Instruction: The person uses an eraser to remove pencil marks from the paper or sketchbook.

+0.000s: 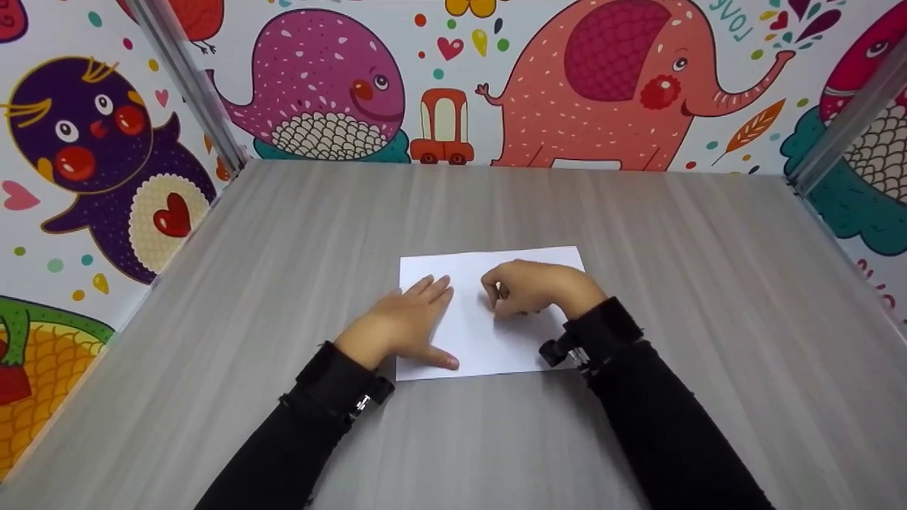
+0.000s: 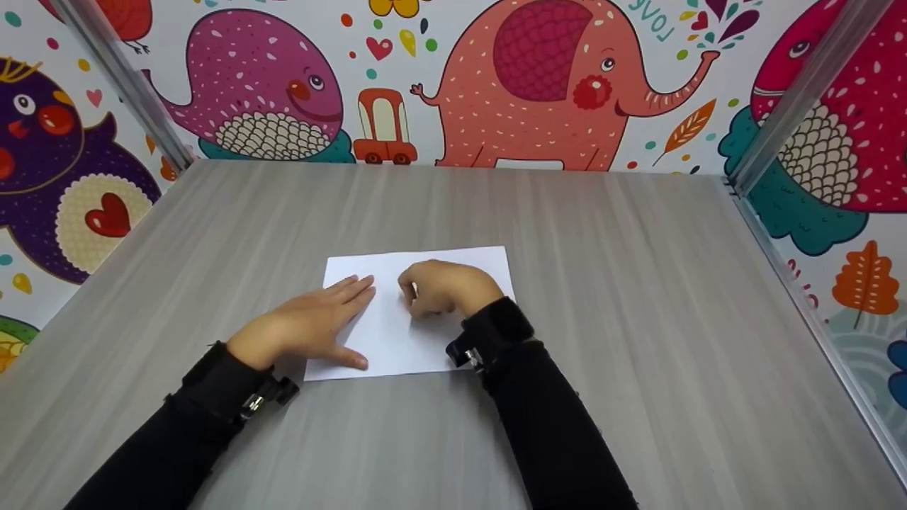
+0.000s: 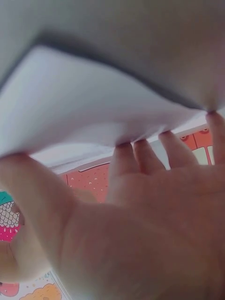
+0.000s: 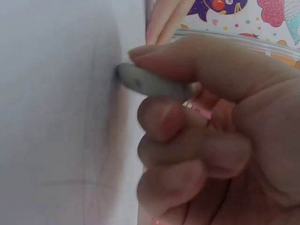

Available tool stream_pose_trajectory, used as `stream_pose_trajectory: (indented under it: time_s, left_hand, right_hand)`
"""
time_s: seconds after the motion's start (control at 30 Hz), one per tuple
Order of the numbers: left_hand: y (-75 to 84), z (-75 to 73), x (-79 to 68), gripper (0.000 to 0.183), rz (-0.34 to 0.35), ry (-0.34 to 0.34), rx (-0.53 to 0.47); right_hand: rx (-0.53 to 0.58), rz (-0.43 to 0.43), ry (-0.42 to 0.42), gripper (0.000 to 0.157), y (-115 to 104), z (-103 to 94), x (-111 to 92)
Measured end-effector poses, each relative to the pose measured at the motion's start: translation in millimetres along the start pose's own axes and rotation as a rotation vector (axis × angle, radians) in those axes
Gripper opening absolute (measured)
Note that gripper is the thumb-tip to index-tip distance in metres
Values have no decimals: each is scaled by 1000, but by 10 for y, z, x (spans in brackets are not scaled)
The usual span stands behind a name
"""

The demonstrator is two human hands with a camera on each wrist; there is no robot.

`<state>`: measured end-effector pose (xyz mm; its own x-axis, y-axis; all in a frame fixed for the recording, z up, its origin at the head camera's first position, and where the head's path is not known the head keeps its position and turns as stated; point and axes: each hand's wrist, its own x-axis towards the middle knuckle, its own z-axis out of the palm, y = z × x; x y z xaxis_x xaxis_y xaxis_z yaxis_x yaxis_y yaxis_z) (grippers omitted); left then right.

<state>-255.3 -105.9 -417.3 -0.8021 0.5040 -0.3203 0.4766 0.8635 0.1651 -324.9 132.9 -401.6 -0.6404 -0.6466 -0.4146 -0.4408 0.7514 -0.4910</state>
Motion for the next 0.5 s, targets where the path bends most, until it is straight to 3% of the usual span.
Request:
stream_pose_trajectory:
  time_s: [0.23,0.5]
  left_hand:
    - [15,3,27,119,4,-3,13]
    - [12,6,11,119,-3,-4,6]
  right_hand:
    - [-21,123,-108,19,62,-58,-111]
    - [29,-5,-6,11,7,-4,-5]
